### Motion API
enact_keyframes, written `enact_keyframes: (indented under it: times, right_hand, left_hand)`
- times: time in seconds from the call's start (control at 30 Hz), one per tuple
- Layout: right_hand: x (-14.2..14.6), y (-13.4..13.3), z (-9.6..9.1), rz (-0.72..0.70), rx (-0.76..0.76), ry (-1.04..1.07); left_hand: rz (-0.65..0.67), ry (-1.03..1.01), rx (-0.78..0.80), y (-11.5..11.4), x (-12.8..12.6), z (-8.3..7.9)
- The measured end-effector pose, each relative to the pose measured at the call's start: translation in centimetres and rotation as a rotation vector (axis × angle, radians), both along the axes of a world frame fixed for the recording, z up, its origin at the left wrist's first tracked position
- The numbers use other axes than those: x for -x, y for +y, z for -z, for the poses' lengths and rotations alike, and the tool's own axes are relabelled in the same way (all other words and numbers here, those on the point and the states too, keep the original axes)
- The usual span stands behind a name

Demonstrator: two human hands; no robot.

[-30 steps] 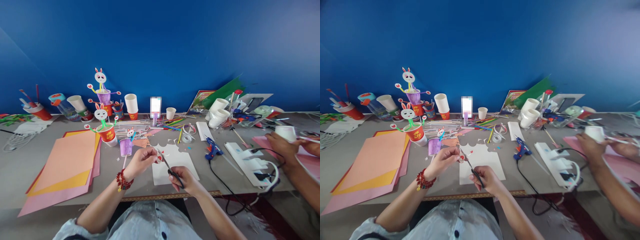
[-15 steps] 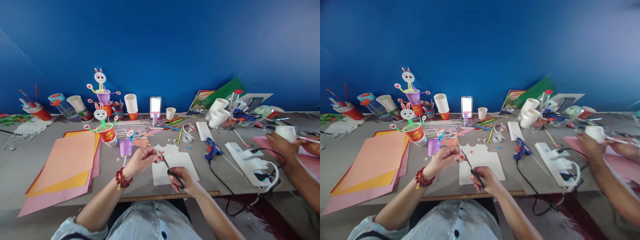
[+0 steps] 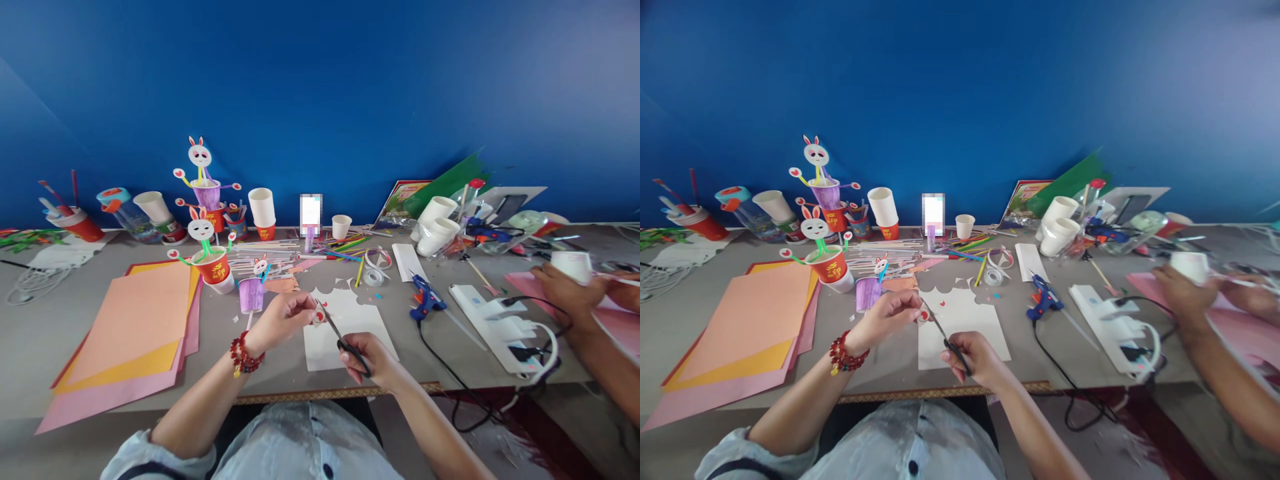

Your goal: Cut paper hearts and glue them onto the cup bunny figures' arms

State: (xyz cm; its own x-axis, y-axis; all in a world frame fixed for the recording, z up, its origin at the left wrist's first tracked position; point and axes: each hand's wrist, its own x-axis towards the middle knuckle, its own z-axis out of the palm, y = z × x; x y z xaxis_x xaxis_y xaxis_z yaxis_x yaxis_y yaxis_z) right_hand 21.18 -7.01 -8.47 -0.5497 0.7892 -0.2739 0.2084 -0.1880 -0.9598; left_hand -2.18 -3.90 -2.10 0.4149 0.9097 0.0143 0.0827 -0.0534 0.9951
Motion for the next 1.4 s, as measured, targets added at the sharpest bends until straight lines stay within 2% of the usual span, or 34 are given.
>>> enact_keyframes:
  times: [0.17,0.33,0.8,1.07,1.4]
  right_hand:
    - [-0.2,-0.1,0.2,0.002,-0.02,-0.01]
    - [-0.1,-0.2,0.0,0.019,-0.013,-0.017]
    - [0.2,-0.3,-0.8,0.062,-0.002,-0.07]
    - [0.1,-0.3,-0.3,0.069,-0.013,-0.061]
    - [0.0,-0.4,-0.7,0.092,-0.016,-0.093]
  left_hand:
    - [0.014,0.053,-0.007,0.2,0.0,0.0]
    - [0.029,0.024,-0.009,0.3,0.0,0.0]
    - [-0.006,0.083,-0.037,0.2,-0.3,-1.0]
    - [-0.003,0.11,-0.048,0.3,-0.2,-1.1]
    - [-0.013,0.165,-0.109,0.3,-0.3,-1.5]
